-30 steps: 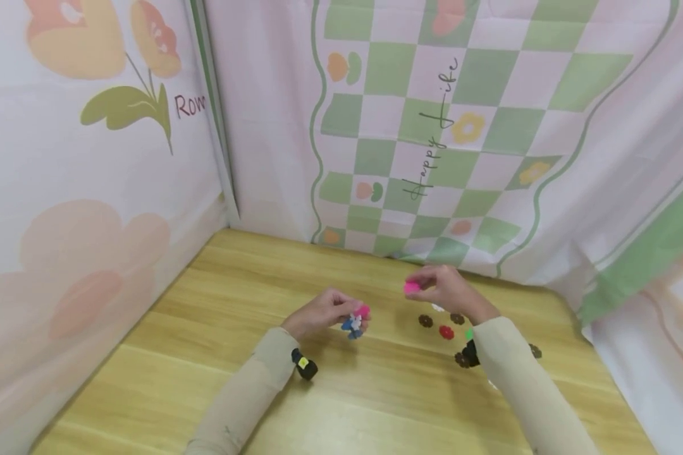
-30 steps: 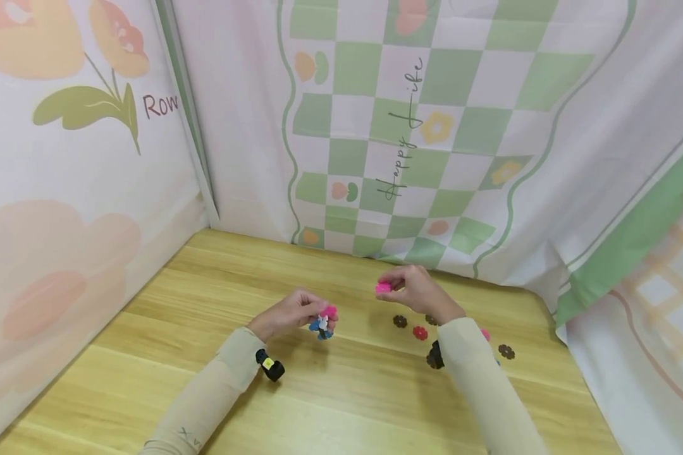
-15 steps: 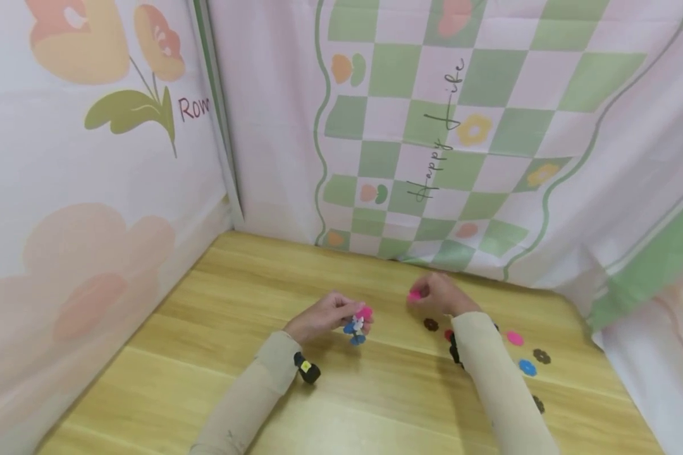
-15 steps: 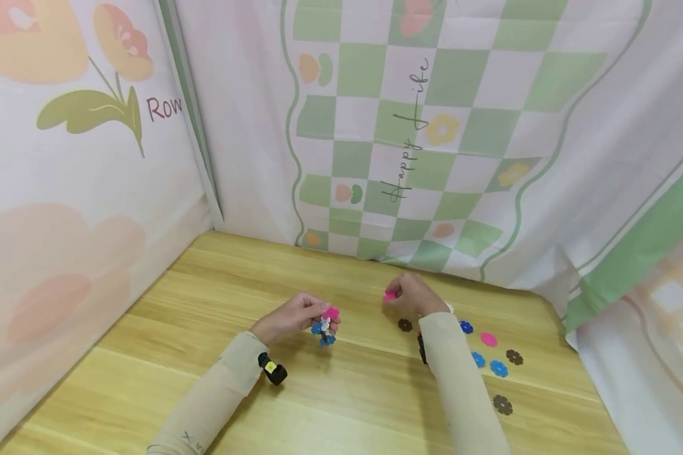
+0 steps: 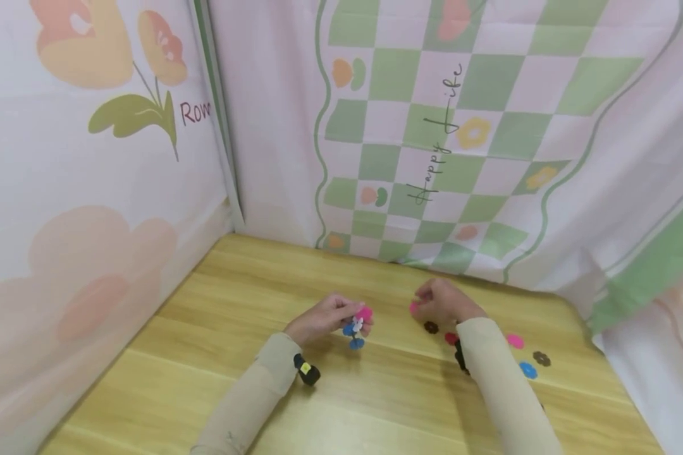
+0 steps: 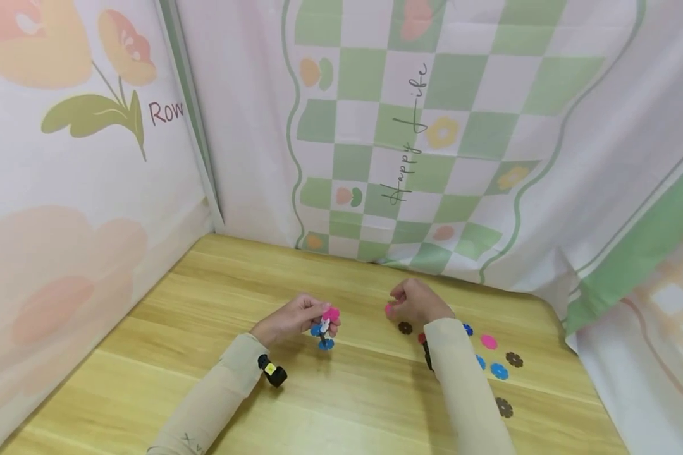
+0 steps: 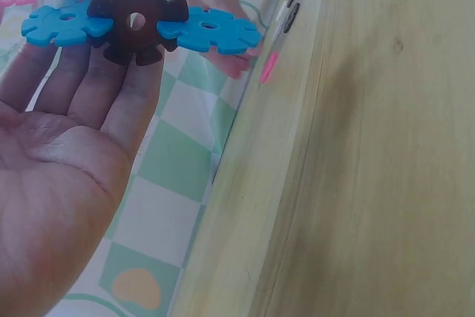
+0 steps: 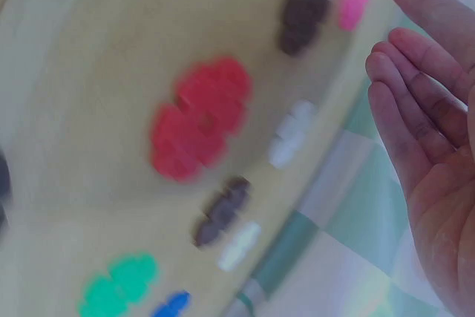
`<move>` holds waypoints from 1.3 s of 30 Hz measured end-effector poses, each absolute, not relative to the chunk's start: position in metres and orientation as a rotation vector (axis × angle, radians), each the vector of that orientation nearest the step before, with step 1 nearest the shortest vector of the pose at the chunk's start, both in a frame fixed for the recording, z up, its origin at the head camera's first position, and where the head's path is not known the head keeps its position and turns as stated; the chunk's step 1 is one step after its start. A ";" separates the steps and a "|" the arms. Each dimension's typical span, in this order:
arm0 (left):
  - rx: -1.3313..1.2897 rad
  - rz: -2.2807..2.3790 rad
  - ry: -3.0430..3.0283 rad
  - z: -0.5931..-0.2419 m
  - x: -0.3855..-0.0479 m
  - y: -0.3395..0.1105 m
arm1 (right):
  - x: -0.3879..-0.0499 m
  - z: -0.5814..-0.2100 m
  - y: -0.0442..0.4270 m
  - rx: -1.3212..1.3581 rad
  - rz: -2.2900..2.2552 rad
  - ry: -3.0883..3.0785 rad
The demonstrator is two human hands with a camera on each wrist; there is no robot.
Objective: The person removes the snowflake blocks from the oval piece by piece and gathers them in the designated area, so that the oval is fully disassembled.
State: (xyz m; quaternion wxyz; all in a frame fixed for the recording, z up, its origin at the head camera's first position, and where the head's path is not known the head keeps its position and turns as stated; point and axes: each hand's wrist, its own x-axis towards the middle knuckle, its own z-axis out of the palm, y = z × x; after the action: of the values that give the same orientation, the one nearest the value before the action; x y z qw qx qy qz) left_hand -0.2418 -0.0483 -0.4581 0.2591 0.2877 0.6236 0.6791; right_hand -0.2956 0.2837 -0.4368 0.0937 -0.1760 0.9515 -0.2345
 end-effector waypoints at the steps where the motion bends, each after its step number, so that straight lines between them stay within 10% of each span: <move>1: 0.777 1.843 1.688 -0.458 -0.242 -0.048 | -0.294 -0.432 0.284 -0.552 -0.707 2.840; 13: 0.803 1.843 1.693 -0.454 -0.241 -0.047 | -0.239 -0.360 0.234 -1.142 -0.913 2.870; 23: 0.868 1.839 1.632 -0.453 -0.239 -0.041 | -0.213 -0.373 0.200 -1.581 -1.002 2.757; 39: 0.936 1.730 2.038 -0.458 -0.234 -0.048 | -0.202 -0.384 0.206 -1.109 -1.240 2.741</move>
State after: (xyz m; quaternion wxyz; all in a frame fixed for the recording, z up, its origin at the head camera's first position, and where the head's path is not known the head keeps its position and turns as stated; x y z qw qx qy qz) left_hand -0.2336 -0.0483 -0.4579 0.1539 0.3266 0.7111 0.6033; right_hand -0.2023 0.2058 -0.3836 -0.0324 -0.3458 0.8543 -0.3866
